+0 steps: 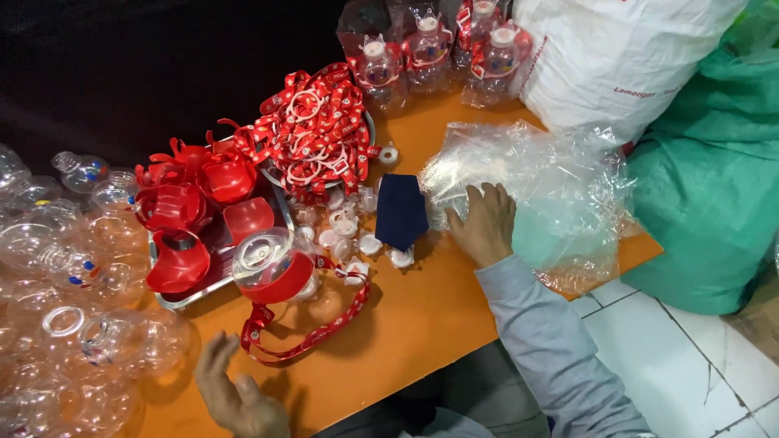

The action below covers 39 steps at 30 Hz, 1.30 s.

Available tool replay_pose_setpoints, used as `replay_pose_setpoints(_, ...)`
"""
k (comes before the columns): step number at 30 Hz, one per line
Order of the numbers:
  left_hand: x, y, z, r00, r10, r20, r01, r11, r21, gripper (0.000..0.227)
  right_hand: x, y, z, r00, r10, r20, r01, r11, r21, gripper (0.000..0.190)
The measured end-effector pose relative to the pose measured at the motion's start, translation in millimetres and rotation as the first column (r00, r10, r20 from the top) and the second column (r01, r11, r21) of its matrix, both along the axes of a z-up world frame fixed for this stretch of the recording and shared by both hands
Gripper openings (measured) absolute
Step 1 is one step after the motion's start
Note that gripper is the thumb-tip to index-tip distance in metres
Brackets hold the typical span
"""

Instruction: Assembling decorative plastic bottles by attaching red bases and tying red ribbons around the necks.

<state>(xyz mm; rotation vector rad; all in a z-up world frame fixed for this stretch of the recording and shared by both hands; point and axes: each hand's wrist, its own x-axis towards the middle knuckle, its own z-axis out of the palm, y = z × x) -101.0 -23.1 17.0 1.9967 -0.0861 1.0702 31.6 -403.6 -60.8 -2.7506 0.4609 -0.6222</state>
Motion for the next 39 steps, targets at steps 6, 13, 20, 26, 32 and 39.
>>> replay_pose_setpoints(6,-26.3,81.5,-161.9,0.987,-0.149,-0.054,0.157,0.968,0.198,0.045,-30.4,16.2,30.4,0.989,0.142,0.029,-0.144,0.987,0.065,0.09)
replay_pose_setpoints(13,-70.2,-29.8,-51.9,0.949,0.039,-0.312,-0.071,0.993,-0.093,0.025,-37.0,13.5,8.4,0.97,0.193,0.148,-0.195,0.981,0.005,0.019)
replay_pose_setpoints(20,-53.7,-47.9,-34.8,0.845,-0.339,-0.413,0.231,0.928,-0.291,0.028,-76.0,60.7,67.1,0.679,0.301,0.67,-0.235,0.953,-0.19,0.003)
replay_pose_setpoints(26,-27.2,-79.2,-12.9,0.569,-0.789,-0.233,0.501,0.557,-0.662,0.061,-136.9,128.5,49.8,0.53,0.609,0.591,-0.592,0.764,-0.256,0.021)
replay_pose_setpoints(32,-22.6,-77.2,9.7,0.651,-0.751,-0.11,0.521,0.548,-0.654,0.03,-154.1,132.0,88.6,0.483,0.587,0.65,-0.768,0.64,-0.008,0.031)
replay_pose_setpoints(39,-30.4,-62.1,17.9,0.514,-0.846,-0.139,0.592,0.467,-0.657,0.031,-119.8,95.3,153.4,0.562,0.548,0.62,-0.655,0.752,-0.071,0.054)
